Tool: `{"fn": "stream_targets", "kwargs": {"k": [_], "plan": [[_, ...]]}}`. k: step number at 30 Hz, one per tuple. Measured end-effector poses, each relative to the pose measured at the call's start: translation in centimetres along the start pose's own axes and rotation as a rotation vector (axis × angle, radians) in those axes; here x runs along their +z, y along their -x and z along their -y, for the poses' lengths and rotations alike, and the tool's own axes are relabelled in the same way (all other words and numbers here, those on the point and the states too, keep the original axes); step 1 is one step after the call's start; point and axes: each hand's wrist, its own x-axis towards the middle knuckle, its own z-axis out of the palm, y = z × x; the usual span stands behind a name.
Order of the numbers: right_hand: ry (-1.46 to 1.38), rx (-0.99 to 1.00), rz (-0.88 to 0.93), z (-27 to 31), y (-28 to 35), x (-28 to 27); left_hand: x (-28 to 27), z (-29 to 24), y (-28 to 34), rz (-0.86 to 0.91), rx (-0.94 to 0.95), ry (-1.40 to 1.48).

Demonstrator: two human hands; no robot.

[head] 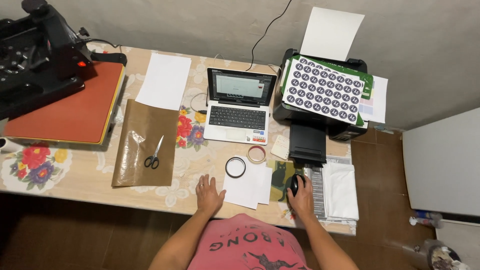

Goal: The person cuts a white paper roll with scissors, then operates a laptop and printer to print circular stickers. The person then picks up and rolls a sheet of paper.

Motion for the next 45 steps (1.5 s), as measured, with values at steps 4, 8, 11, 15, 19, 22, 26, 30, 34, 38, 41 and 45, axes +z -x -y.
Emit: {"fn": "stream_targets", "kwargs": {"k": [4, 8, 11, 15, 19, 22, 26, 30, 34, 38, 41, 45], "plan": [[0.033, -0.001, 0.023, 1.2, 0.9, -0.6, -0.9, -0.4, -0.1, 0.050, -0.023, -0.003], [0.106, -0.003, 0.000, 0.5, 0.8, 0.5, -1.3, -0.5, -0.4, 0.070, -0.029, -0.008], [0.118, -0.015, -0.021, -0.5, 0.6, 1.6, -1.4, -0.4, -0.4, 0.079, -0.023, -0.013], [0.097, -0.003, -0.012, -0.4, 0.5, 1.3, -1.5, -0.5, -0.6, 0.086, -0.020, -0.023], [0.111, 0.001, -0.011, -0.2, 0.7, 1.2, -1.9, -0.8, -0.5, 0.084, -0.022, -0.020], [0.085, 0.042, 0.021, 0.0, 0.5, 0.9, -2.6, -1.3, -0.3, 0.099, -0.043, 0.010], [0.039, 0.077, 0.022, 0.3, 0.6, 0.1, -1.7, -1.6, -1.3, 0.074, -0.120, 0.103], [0.025, 0.037, -0.123, -0.5, 0.4, -0.4, -0.2, -3.1, -4.9, -0.013, -0.216, 0.249], [-0.140, 0.039, -0.168, -1.4, -0.1, -3.4, -0.9, -7.7, -10.3, -0.361, -0.032, 0.448], [-0.237, -0.036, -0.364, -4.0, -0.7, -5.0, -8.4, -17.2, -16.3, -0.300, 0.184, 0.710], [-0.300, -0.040, -0.455, -5.7, -0.7, -6.6, -12.4, -25.1, -22.9, -0.338, 0.384, 0.781], [-0.407, 0.131, -0.459, -8.1, 0.0, -8.4, -18.6, -36.3, -31.3, -0.288, 0.585, 0.706]]}}
